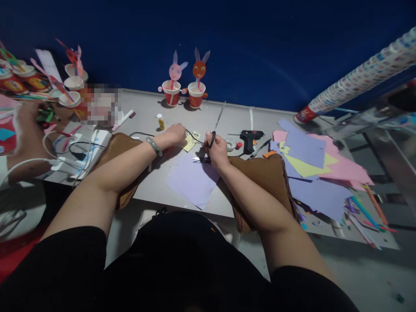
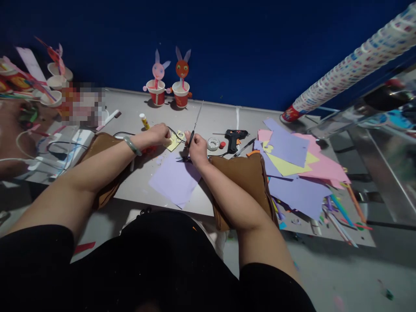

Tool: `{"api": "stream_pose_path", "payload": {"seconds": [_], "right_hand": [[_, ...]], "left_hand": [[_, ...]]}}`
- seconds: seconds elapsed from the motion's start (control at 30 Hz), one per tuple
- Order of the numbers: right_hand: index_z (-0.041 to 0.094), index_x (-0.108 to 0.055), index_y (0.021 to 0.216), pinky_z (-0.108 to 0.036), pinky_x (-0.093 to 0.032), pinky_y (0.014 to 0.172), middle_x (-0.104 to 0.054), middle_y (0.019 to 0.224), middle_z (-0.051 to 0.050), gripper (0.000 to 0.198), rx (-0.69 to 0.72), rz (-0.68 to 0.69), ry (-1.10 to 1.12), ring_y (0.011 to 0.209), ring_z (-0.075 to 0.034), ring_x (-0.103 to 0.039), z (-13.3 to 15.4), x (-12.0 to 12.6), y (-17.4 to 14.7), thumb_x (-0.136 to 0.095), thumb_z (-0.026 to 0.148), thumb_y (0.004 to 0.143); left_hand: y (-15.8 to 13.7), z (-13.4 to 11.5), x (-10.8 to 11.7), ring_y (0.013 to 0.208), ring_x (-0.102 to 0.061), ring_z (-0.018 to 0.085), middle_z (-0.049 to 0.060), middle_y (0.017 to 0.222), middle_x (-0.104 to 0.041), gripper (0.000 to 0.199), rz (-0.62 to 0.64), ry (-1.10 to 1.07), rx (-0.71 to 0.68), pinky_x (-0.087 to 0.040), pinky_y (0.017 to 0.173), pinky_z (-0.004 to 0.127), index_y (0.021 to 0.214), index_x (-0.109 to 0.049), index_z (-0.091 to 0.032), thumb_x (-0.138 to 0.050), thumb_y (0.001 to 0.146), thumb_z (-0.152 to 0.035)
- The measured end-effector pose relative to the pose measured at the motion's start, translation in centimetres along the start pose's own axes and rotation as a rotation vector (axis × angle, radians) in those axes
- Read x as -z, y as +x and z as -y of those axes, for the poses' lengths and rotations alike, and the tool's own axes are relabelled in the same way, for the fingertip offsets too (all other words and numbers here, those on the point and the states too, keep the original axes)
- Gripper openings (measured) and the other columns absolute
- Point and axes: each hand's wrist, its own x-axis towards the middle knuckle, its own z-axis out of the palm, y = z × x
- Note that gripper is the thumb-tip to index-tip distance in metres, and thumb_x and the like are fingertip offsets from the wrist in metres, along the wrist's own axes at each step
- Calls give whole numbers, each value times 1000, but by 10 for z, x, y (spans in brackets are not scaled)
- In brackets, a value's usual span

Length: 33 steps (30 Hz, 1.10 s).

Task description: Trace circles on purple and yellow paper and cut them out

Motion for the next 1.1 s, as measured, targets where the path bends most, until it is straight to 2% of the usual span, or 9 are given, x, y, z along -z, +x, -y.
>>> {"api": "stream_pose_path", "payload": {"seconds": [0.13,0.33,0.4,0.47,0.57,0.63,0.7,0.9,1.1], "right_hand": [[23,-51,59,-27,-37,52,-50,49,5,63,-73,19,9,48,-10,-43,-4,-3,2,-65,81,77],[22,-51,60,-25,-31,48,-51,52,4,61,-99,11,17,47,-9,-42,-3,-4,6,-67,78,77],[22,-51,59,-25,-32,49,-50,51,4,60,-97,-7,19,48,-10,-42,-1,-4,8,-66,78,78],[22,-51,59,-26,-33,51,-49,51,4,61,-89,-33,18,49,-10,-42,1,-3,10,-65,77,79],[22,-51,60,-26,-36,53,-52,54,4,61,-68,-65,33,51,-10,-44,3,-1,12,-65,78,79],[22,-52,61,-26,-37,54,-53,55,4,61,-59,-67,47,52,-10,-45,3,-1,12,-65,79,78],[22,-52,60,-26,-38,54,-52,54,4,61,-53,-53,57,52,-10,-45,4,-1,11,-66,79,77],[20,-59,64,-26,-38,53,-54,58,4,57,-44,1,61,54,-10,-45,12,-2,4,-71,74,74],[19,-61,66,-27,-44,64,-59,64,3,42,5,61,36,63,-11,-50,15,3,0,-83,56,65]], "left_hand": [[-4,-4,5,74,-62,21,5,67,-63,7,32,-88,51,-43,67,28,72,-69,-16,-69,66,-12],[-10,7,21,57,-52,13,-1,59,-57,10,44,-264,20,-38,58,26,66,-61,-19,-67,69,-13],[-11,15,26,54,-51,11,-1,58,-57,11,151,-395,-54,-38,55,25,66,-60,-18,-69,68,-13],[-12,24,29,54,-52,10,-1,59,-58,15,349,-655,-188,-39,54,23,68,-61,-17,-75,64,-14],[-13,35,24,54,-57,11,-2,63,-63,40,487,-1006,-286,-40,51,22,87,-64,-18,-88,55,-20],[-13,35,17,52,-58,11,-4,65,-65,61,414,-1184,-265,-39,49,21,105,-61,-19,-91,52,-22],[-12,30,7,49,-55,9,-7,63,-63,67,275,-1326,-214,-39,48,20,111,-57,-19,-90,52,-19],[-13,4,-11,49,-51,6,-8,62,-59,36,-2,-1406,-63,-39,50,19,90,-53,-19,-79,65,-15],[-21,-6,-13,51,-54,7,-7,56,-57,23,-29,-1333,-166,-43,54,20,78,-55,-18,-76,70,-16]]}}
